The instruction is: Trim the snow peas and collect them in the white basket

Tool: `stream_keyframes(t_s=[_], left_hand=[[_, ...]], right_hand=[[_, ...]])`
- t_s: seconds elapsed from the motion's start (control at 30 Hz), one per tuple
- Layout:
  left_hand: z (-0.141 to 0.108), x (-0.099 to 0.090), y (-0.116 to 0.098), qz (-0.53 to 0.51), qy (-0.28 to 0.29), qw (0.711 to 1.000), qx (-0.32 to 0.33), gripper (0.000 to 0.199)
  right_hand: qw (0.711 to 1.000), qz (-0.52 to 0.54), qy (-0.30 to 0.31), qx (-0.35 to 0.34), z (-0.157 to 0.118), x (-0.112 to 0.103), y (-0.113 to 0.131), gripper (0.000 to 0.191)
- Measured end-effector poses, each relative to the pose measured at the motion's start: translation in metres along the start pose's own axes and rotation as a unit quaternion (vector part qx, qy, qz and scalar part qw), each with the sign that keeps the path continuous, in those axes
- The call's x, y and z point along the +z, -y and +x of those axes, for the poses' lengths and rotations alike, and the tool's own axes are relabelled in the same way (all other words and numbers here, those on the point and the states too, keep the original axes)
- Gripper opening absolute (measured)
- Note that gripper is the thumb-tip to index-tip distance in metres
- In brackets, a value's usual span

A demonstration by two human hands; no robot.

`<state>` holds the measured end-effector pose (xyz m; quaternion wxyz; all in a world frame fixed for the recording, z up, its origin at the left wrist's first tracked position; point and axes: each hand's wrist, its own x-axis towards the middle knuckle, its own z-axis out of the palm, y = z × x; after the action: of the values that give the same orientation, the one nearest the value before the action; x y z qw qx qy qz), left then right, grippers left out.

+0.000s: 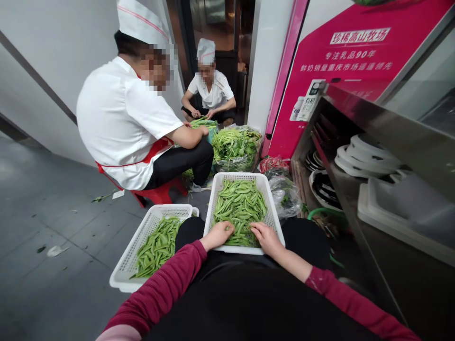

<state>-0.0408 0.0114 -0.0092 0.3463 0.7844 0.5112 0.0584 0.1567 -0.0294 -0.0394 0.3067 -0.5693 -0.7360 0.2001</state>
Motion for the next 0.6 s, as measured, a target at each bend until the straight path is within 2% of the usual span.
stream_keyframes(t_s=[0.1,0.2,0.27,0.4,0.5,0.6], left_hand=[[-0.001,-0.009,-0.023,-0.111,-0.005,0.993,0.038,0.035],[0.000,-0.015,-0.039,-0.137,0.025,0.989,0.044,0.032],[0.001,-0.016,-0.044,-0.140,0.035,0.988,0.052,0.027],[0.005,-0.014,-0.047,-0.164,0.035,0.985,0.050,0.022],[0.015,-0.005,-0.048,-0.194,-0.005,0.981,0.024,0.020],[0.030,0.011,-0.042,-0.169,-0.030,0.985,-0.017,0.020]], right_hand=[[0.996,0.002,0.037,-0.084,0.012,-0.011,0.003,0.024],[0.987,-0.017,0.064,-0.145,0.017,-0.020,0.006,0.025],[0.985,-0.025,0.067,-0.160,0.017,-0.021,0.006,0.025],[0.986,-0.011,0.045,-0.159,0.014,-0.014,0.007,0.026],[0.990,0.022,0.007,-0.140,0.014,-0.014,0.007,0.025],[0.992,0.088,-0.063,-0.066,0.015,-0.031,0.003,0.024]])
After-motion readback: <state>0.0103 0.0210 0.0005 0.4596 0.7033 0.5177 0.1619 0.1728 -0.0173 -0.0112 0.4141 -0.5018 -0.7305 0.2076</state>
